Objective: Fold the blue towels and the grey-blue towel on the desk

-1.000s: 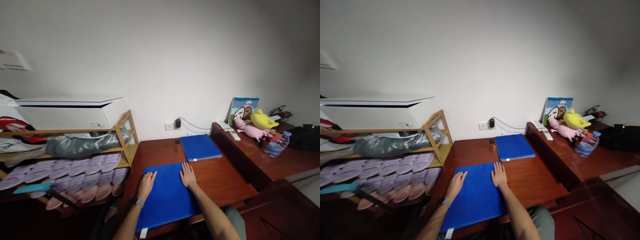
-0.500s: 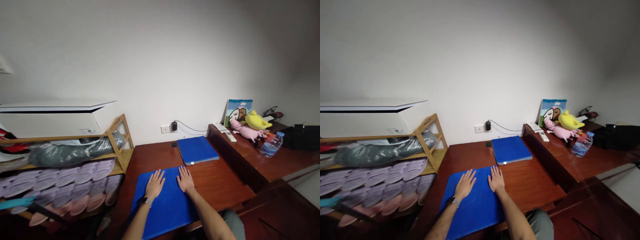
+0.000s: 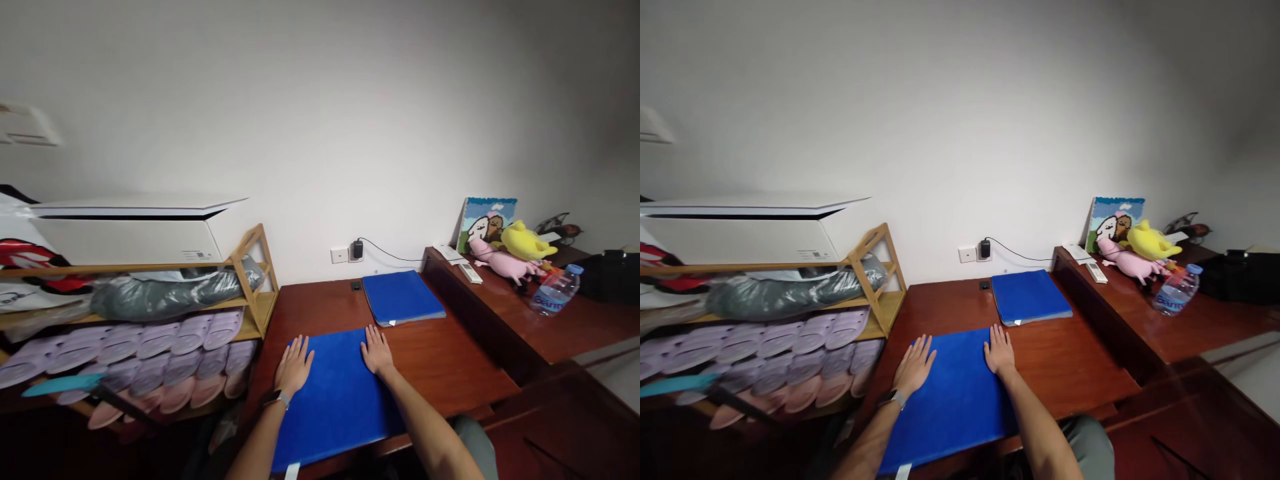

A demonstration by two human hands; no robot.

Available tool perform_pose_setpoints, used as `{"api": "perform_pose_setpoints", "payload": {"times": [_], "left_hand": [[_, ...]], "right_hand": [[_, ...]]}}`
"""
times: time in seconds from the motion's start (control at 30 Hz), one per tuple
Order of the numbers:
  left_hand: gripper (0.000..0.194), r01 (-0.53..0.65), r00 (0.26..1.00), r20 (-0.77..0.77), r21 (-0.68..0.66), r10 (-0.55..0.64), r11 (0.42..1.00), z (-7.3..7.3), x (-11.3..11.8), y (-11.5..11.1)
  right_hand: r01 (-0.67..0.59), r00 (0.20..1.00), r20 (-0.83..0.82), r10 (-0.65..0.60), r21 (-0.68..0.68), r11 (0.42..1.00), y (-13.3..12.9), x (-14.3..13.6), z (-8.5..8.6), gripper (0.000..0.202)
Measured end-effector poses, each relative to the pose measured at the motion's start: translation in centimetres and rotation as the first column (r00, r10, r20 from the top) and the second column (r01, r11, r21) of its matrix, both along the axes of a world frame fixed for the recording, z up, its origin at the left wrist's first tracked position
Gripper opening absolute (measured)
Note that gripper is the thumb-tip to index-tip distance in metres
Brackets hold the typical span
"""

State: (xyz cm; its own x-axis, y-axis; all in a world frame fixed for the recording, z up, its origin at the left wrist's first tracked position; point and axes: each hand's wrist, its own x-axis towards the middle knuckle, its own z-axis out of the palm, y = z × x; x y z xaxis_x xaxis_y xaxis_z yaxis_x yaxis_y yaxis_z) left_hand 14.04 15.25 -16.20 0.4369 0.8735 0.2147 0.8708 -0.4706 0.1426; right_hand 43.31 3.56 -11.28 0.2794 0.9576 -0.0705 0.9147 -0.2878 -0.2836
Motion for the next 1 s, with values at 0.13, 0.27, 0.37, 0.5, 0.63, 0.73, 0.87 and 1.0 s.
{"api": "perform_pose_setpoints", "payload": {"times": [0.13,0.27,0.37,0.5,0.63,0.73,0.87,1.0], "left_hand": [[0.065,-0.034,0.999,-0.025,-0.021,0.034,0.999,0.0,-0.6,0.4],[0.064,-0.056,0.998,-0.014,0.012,0.056,0.998,0.1,-1.3,0.8],[0.064,-0.045,0.999,0.019,0.071,0.044,0.996,0.9,-0.2,0.1],[0.06,0.131,0.985,0.099,0.114,-0.142,0.985,2.6,5.8,-2.7],[0.057,0.317,0.937,0.122,0.088,-0.326,0.944,3.5,13.0,-5.8],[0.058,0.331,0.934,0.116,0.067,-0.337,0.941,3.3,14.4,-6.4],[0.06,0.234,0.967,0.095,0.032,-0.236,0.972,2.4,9.1,-4.5],[0.061,-0.006,0.994,0.106,0.049,0.001,0.999,1.8,0.6,-1.6]], "right_hand": [[-0.002,1.0,-0.003,0.002,0.004,1.0,0.0,0.1,-0.7,0.073],[-0.005,1.0,-0.006,0.005,0.019,1.0,0.1,0.0,-1.1,0.073],[-0.008,1.0,-0.017,0.009,0.022,1.0,0.1,-0.1,-0.9,0.073],[-0.005,0.999,-0.035,0.006,0.024,1.0,0.0,-0.1,-0.5,0.073],[-0.022,0.999,-0.044,0.023,0.022,1.0,-0.2,0.0,-0.1,0.072],[-0.034,0.998,-0.043,0.035,0.029,0.999,-0.1,0.1,-0.2,0.07],[-0.019,0.999,-0.031,0.02,0.051,0.999,0.0,0.1,-0.6,0.069],[-0.007,1.0,-0.026,0.008,0.046,0.999,0.0,0.0,-0.6,0.069]]}}
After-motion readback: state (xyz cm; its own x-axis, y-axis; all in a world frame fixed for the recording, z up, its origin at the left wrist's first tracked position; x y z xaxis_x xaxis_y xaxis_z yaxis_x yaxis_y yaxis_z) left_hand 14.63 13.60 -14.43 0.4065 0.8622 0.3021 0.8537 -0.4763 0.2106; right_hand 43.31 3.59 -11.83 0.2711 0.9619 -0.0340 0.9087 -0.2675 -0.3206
